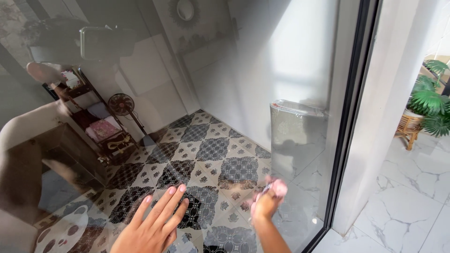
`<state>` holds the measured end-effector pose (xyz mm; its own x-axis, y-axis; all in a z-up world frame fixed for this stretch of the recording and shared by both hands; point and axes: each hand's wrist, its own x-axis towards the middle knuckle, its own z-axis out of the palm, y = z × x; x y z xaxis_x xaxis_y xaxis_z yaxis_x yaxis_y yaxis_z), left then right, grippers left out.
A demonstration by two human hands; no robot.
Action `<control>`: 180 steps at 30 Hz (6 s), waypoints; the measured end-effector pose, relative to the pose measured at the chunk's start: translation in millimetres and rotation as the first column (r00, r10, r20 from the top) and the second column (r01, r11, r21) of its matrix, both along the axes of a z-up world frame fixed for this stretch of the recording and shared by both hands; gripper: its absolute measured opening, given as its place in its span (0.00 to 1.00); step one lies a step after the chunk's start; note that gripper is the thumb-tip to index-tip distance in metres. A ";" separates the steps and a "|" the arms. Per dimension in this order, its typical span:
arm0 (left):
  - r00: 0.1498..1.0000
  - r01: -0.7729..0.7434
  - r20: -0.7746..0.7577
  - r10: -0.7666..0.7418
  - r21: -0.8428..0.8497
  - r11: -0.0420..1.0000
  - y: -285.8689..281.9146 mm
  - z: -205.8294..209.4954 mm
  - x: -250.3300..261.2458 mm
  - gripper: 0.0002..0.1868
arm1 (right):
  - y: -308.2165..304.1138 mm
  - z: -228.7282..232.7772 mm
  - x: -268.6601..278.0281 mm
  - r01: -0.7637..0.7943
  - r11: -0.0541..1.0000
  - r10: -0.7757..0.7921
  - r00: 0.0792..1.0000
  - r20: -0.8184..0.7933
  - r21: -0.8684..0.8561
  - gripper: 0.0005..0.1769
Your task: Cleaning a glass door using a pink cloth
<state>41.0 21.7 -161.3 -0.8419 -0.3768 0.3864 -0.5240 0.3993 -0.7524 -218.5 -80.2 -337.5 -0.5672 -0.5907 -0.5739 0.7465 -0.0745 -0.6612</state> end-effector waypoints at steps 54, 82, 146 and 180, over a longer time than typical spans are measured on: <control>1.000 0.004 0.009 -0.003 -0.138 0.990 -92.8 44.6 -158.9 0.42 | -55.1 217.2 -118.5 0.019 1.000 -0.030 0.497 -0.867 -0.023 0.39; 0.979 0.082 -0.178 -0.104 -0.125 0.989 -92.0 35.3 -156.9 0.30 | -78.8 219.6 -150.4 -0.040 0.999 -0.006 0.461 -0.887 -0.028 0.36; 0.988 -0.001 -0.153 -0.029 -0.196 0.981 -136.8 69.7 -266.6 0.28 | -159.3 22.2 -318.8 0.213 0.976 -0.030 0.360 -0.932 0.051 0.24; 0.997 0.020 -0.062 -0.036 -0.229 0.973 -192.1 73.8 -370.5 0.29 | -145.8 -145.1 -351.4 0.243 0.957 0.067 0.342 -0.937 0.157 0.16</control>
<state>-329.5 -170.4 -87.5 -0.8211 -0.2492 0.5136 -0.5658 0.2366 -0.7898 -569.9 -226.0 -482.6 -0.8582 -0.4421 0.2607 -0.3633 0.1645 -0.9171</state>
